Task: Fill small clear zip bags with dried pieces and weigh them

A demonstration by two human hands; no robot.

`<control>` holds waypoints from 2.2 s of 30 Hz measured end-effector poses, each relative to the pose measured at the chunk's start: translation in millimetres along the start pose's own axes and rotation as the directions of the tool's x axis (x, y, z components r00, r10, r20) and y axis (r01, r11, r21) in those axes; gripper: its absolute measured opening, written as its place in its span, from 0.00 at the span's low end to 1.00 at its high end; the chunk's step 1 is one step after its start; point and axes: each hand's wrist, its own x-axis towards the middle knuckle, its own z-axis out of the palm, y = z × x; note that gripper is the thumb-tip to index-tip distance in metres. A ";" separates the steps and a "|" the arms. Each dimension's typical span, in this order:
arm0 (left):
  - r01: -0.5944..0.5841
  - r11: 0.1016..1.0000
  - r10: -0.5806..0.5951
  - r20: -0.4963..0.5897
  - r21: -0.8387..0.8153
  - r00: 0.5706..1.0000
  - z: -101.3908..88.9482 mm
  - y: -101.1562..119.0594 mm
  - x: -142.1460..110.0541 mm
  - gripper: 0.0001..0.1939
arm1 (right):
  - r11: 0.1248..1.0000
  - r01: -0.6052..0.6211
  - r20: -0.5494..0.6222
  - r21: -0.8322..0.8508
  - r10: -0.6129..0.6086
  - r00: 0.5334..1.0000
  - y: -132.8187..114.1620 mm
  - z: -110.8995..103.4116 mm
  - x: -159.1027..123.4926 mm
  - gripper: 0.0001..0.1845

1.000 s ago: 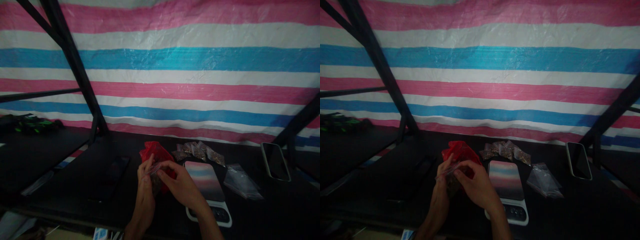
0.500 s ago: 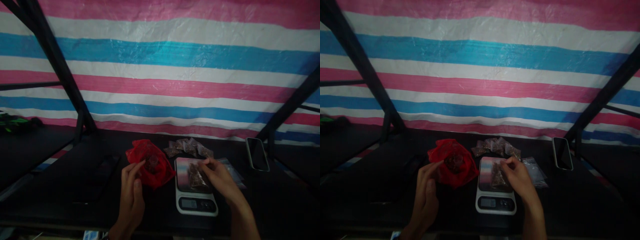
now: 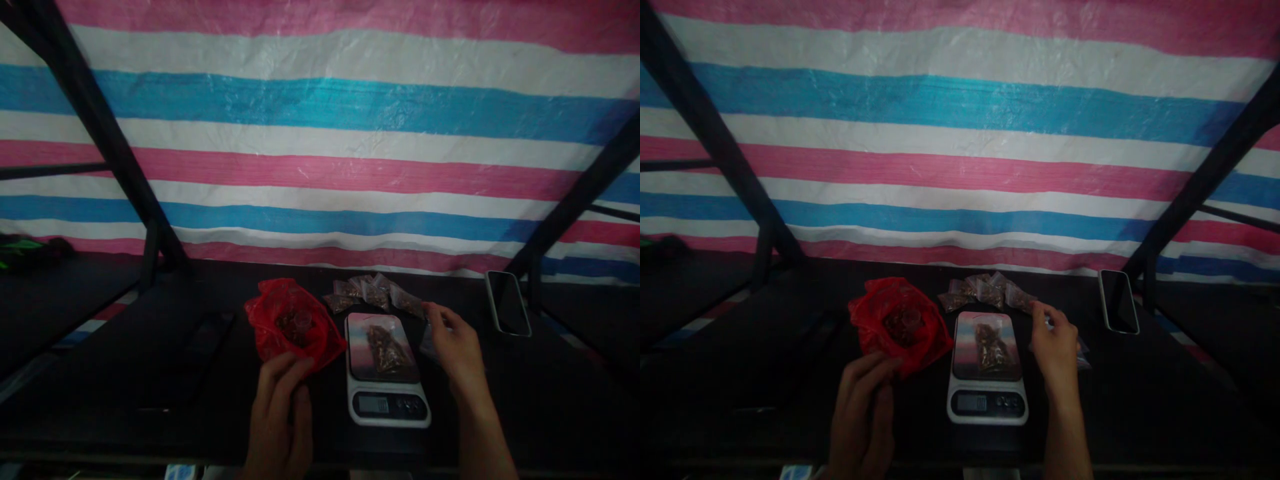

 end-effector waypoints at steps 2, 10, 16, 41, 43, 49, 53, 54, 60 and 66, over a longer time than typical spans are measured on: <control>-0.018 1.000 0.019 0.042 -0.024 0.999 3.9 17.4 -8.4 0.18 | 0.993 -0.093 -0.003 0.073 0.094 0.996 -4.0 -0.5 -1.0 0.29; -0.027 0.997 0.033 0.087 -0.072 0.996 5.5 29.5 -20.7 0.19 | 0.956 -0.140 -0.009 0.259 0.148 0.989 -18.0 8.0 -8.2 0.27; -0.142 0.989 0.144 0.065 -0.039 0.987 -2.9 6.5 -19.1 0.17 | 0.966 -0.076 0.000 0.248 0.078 0.997 -15.6 13.1 -7.0 0.26; 0.019 0.998 -0.021 -0.027 -0.061 0.999 3.9 13.7 -2.9 0.15 | 0.984 0.105 0.335 0.140 -0.147 0.931 -21.1 23.0 -17.1 0.22; 0.112 0.986 -0.115 -0.012 -0.123 0.993 10.3 16.0 1.0 0.13 | 0.961 0.009 0.445 0.276 -0.136 0.885 -35.0 17.6 -19.6 0.22; 0.501 0.740 -0.446 0.230 -0.449 0.865 21.9 19.1 8.2 0.38 | 0.849 -0.191 0.655 0.494 -0.218 0.723 -80.1 19.4 -41.9 0.22; 0.662 0.366 -0.535 0.434 -0.654 0.725 19.8 22.2 17.1 0.46 | 0.840 -0.277 0.791 0.467 -0.257 0.555 -103.7 32.7 -64.3 0.18; 0.684 0.289 -0.580 0.446 -0.670 0.681 18.3 22.3 20.9 0.43 | 0.843 -0.274 0.807 0.463 -0.273 0.524 -107.9 37.1 -68.6 0.17; 0.758 0.282 -0.792 0.304 -0.587 0.530 0.6 5.9 42.4 0.24 | 0.901 0.027 0.584 0.432 -0.303 0.753 -111.4 79.3 -79.0 0.12; 0.735 0.530 -0.821 -0.039 -0.424 0.569 -12.4 -18.2 40.6 0.20 | 0.937 0.344 0.646 -0.057 -0.228 0.728 -105.2 117.5 -94.9 0.11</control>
